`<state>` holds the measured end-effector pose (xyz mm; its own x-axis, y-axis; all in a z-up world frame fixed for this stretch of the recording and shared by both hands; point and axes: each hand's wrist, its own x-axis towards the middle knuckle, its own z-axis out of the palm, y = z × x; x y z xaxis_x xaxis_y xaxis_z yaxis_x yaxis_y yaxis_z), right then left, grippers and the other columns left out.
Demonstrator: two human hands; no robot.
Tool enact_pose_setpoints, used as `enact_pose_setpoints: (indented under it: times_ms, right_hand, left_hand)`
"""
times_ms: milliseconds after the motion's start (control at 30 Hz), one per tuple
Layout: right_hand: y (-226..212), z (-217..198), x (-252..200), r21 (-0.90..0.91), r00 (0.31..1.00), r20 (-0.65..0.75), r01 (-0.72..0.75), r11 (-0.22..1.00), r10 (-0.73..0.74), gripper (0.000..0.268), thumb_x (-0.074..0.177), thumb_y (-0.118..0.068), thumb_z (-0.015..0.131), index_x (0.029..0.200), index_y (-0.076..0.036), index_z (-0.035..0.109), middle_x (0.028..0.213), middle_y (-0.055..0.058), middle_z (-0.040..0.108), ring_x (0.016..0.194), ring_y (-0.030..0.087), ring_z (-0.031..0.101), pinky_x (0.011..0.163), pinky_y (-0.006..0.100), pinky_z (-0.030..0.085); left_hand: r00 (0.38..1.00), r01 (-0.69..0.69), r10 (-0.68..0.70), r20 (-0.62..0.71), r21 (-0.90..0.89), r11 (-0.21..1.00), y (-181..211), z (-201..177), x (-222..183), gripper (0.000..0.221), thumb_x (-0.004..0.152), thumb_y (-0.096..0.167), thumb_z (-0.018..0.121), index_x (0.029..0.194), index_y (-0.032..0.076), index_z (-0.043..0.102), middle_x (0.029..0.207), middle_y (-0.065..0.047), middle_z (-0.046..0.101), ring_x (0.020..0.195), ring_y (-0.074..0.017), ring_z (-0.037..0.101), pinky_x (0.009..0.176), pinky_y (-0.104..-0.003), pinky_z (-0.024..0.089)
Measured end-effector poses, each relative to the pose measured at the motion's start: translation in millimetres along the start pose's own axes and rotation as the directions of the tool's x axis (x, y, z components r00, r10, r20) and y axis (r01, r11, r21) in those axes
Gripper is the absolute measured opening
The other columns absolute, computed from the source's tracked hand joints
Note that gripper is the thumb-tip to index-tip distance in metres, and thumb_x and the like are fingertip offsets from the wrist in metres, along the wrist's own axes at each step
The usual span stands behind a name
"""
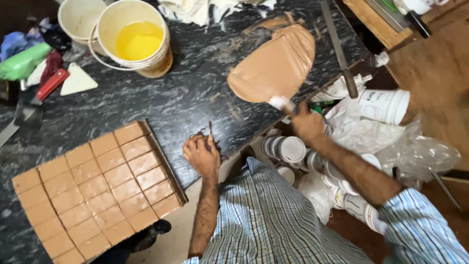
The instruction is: The person slices a large slab of brownie on a counter using a long knife, creating individual rectangular pieces, and later uses a spatula to spread a brown paste onto another surface.
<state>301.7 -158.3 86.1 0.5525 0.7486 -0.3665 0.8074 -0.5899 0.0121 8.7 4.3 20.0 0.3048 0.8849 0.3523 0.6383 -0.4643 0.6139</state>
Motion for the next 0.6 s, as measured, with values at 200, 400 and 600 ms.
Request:
enact_pose_setpoints:
  times_ms: [200, 400, 600]
  right_hand:
    - [107, -34, 21, 0.341, 0.996, -0.072, 0.082, 0.936, -0.061, 0.059, 0.09, -0.014, 0.072, 0.146, -0.022, 0.056, 0.13, 0.017, 0.068, 0.117, 0.033, 0.067, 0.102, 0.042, 0.05]
    - [106, 33, 14, 0.613, 0.975, -0.181, 0.216, 0.76, -0.132, 0.055, 0.094, -0.009, 0.07, 0.147, -0.012, 0.054, 0.142, 0.022, 0.061, 0.129, 0.037, 0.059, 0.105, 0.046, 0.045]
    - [113, 24, 28, -0.044, 0.977, 0.112, -0.179, 0.983, 0.183, 0.056, 0.102, -0.011, 0.058, 0.153, -0.031, 0.055, 0.125, 0.026, 0.068, 0.099, 0.041, 0.074, 0.084, 0.051, 0.059]
  left_hand:
    - [1.0, -0.005, 0.006, -0.025, 0.046, 0.999, 6, 0, 2, 0.023, 0.097, 0.027, 0.072, 0.097, 0.005, 0.069, 0.118, -0.012, 0.064, 0.121, -0.0369, 0.053, 0.103, -0.055, 0.04]
    - [1.0, 0.013, -0.011, -0.021, 0.109, 0.994, 1, 4, 1, 0.024, 0.098, 0.028, 0.073, 0.098, 0.004, 0.07, 0.116, -0.013, 0.063, 0.118, -0.0354, 0.053, 0.102, -0.054, 0.04]
    - [0.999, -0.001, 0.005, -0.044, 0.093, 0.996, 8, 3, 4, 0.022, 0.097, 0.027, 0.074, 0.093, 0.006, 0.069, 0.113, -0.011, 0.063, 0.118, -0.0351, 0.054, 0.102, -0.054, 0.041]
